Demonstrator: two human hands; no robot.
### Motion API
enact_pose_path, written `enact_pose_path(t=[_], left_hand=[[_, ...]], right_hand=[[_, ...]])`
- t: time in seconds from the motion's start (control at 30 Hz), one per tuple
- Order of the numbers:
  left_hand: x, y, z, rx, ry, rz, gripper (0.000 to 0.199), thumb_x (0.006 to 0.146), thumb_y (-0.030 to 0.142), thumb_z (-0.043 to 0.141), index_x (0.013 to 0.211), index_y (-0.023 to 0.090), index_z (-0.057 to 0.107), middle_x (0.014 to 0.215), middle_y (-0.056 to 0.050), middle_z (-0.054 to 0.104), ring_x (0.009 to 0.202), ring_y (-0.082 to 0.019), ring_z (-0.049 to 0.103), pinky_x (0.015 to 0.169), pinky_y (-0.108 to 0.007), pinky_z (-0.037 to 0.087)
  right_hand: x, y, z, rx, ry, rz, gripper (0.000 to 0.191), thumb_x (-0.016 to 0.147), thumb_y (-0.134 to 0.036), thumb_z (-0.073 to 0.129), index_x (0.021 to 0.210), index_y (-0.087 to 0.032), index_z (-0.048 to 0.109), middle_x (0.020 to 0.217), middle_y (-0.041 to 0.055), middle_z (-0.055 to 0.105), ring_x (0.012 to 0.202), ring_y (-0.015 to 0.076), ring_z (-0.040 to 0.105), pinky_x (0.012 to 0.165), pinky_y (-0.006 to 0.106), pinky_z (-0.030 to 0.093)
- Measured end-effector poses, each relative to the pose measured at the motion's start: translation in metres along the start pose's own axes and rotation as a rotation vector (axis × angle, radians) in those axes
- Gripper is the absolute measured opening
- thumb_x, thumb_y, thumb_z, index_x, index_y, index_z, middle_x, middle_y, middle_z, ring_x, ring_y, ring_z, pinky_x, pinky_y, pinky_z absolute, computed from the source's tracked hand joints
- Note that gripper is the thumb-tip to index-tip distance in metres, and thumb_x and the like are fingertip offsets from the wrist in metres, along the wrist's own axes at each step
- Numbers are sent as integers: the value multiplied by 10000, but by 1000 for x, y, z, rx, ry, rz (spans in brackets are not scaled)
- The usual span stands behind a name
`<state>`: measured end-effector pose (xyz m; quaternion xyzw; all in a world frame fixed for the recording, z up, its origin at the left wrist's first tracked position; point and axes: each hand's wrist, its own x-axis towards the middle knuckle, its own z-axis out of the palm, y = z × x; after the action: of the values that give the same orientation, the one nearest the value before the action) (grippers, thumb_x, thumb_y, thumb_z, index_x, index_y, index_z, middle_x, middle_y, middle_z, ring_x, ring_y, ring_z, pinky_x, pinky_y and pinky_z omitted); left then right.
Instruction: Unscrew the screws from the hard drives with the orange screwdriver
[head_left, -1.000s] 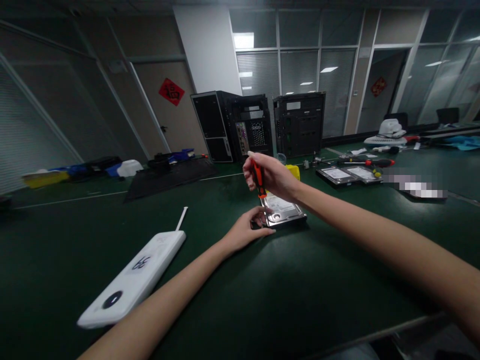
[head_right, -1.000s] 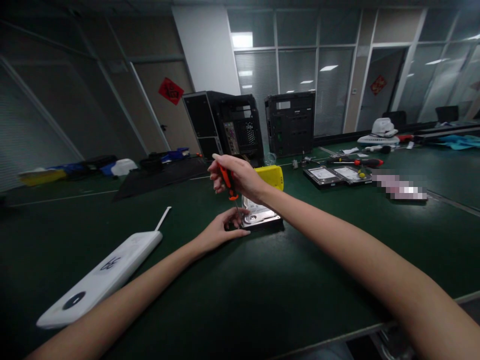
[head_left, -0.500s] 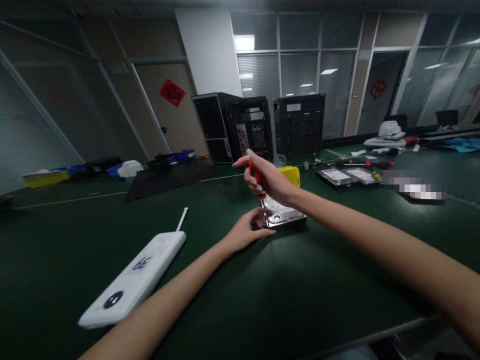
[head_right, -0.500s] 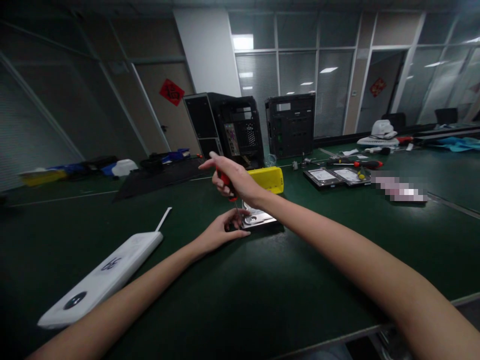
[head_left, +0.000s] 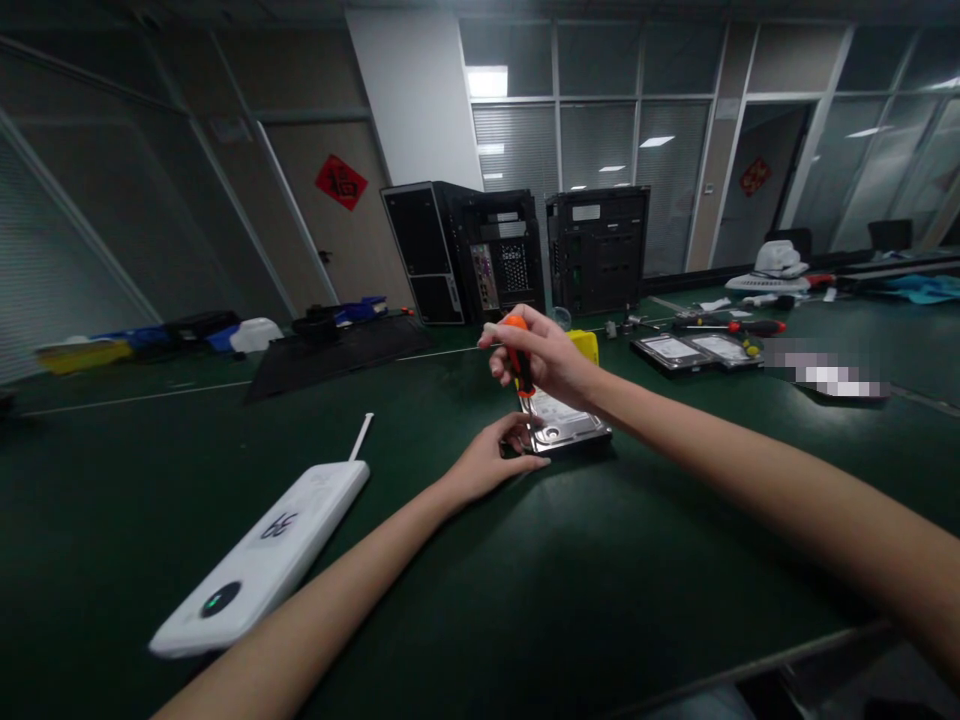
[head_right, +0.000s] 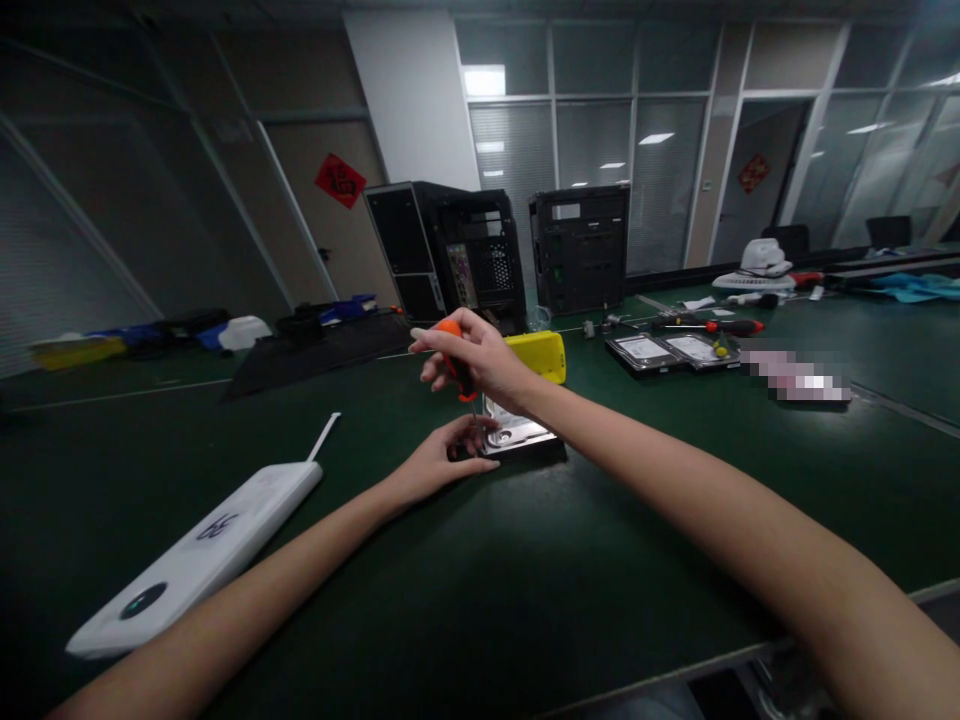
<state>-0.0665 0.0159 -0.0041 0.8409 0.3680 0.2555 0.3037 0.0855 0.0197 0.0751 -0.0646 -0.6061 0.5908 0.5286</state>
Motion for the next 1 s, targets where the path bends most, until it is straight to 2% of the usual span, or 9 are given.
enact_pose_path(t=[0.07, 0.13, 0.23, 0.4, 0.53, 0.6, 0.73, 0.87, 1.0], left_hand=[[0, -1, 0, -2, 1, 3, 501, 723, 399, 667, 1156, 188, 528, 953, -35, 559, 813, -178, 506, 688, -265, 417], [0, -1, 0, -3, -2, 1, 506, 725, 401, 664, 1160, 184, 525, 933, -31, 556, 795, -172, 504, 681, -262, 415], [0, -1, 0, -1, -2, -8, 523, 715, 409, 667, 1164, 182, 523, 893, -20, 549, 762, -163, 503, 667, -258, 413], [-1, 0, -1, 4, 2, -18, 547, 691, 406, 686, 1165, 189, 523, 908, -22, 558, 776, -168, 508, 668, -258, 409], [-1, -1, -2, -4, -7, -19, 571, 657, 391, 720, 1157, 190, 533, 977, -32, 574, 794, -173, 516, 664, -252, 399], [0, -1, -2, -4, -1, -23, 566, 660, 394, 717, 1158, 193, 536, 997, -32, 581, 793, -172, 515, 661, -250, 393], [0, -1, -2, -9, 3, -14, 562, 660, 382, 716, 1157, 188, 542, 979, -31, 585, 783, -167, 506, 659, -246, 390], [1, 0, -3, -15, -1, -21, 566, 659, 384, 714, 1159, 180, 545, 930, -27, 577, 758, -163, 498, 651, -246, 394], [1, -2, -3, -26, -4, -22, 552, 671, 379, 709, 1159, 181, 544, 888, -17, 562, 741, -154, 484, 635, -237, 381]], right_hand=[[0, 0, 1, -40, -3, 11, 277, 743, -346, 640, 798, -196, 414, 695, -43, 558, 511, 51, 488, 466, 178, 391], [0, 1, 2, -58, -7, 25, 257, 758, -345, 629, 805, -198, 423, 582, -83, 464, 437, 32, 396, 407, 156, 300], [1, -1, 1, -35, -41, 55, 223, 804, -387, 566, 847, -186, 480, 540, -92, 364, 405, 27, 304, 383, 160, 216], [3, -6, -1, 30, -150, 137, 359, 887, -474, 363, 877, -156, 531, 602, -49, 417, 474, 53, 379, 449, 184, 333], [6, -4, -2, -61, -149, 123, 212, 826, -381, 536, 827, -175, 485, 679, -39, 503, 561, 69, 490, 551, 211, 439], [7, -2, -3, -75, -130, 86, 220, 781, -326, 608, 813, -188, 440, 714, -41, 536, 595, 77, 529, 593, 230, 466], [9, 4, -6, -128, -79, 33, 227, 787, -333, 596, 859, -200, 427, 670, -58, 534, 529, 64, 507, 502, 194, 415], [7, 7, -6, -164, -29, -22, 232, 792, -319, 588, 972, -215, 486, 584, -88, 421, 442, 40, 404, 423, 163, 321], [7, 5, -9, -61, 65, 30, 224, 839, -341, 507, 1013, -199, 509, 630, -63, 436, 479, 48, 419, 454, 178, 353]])
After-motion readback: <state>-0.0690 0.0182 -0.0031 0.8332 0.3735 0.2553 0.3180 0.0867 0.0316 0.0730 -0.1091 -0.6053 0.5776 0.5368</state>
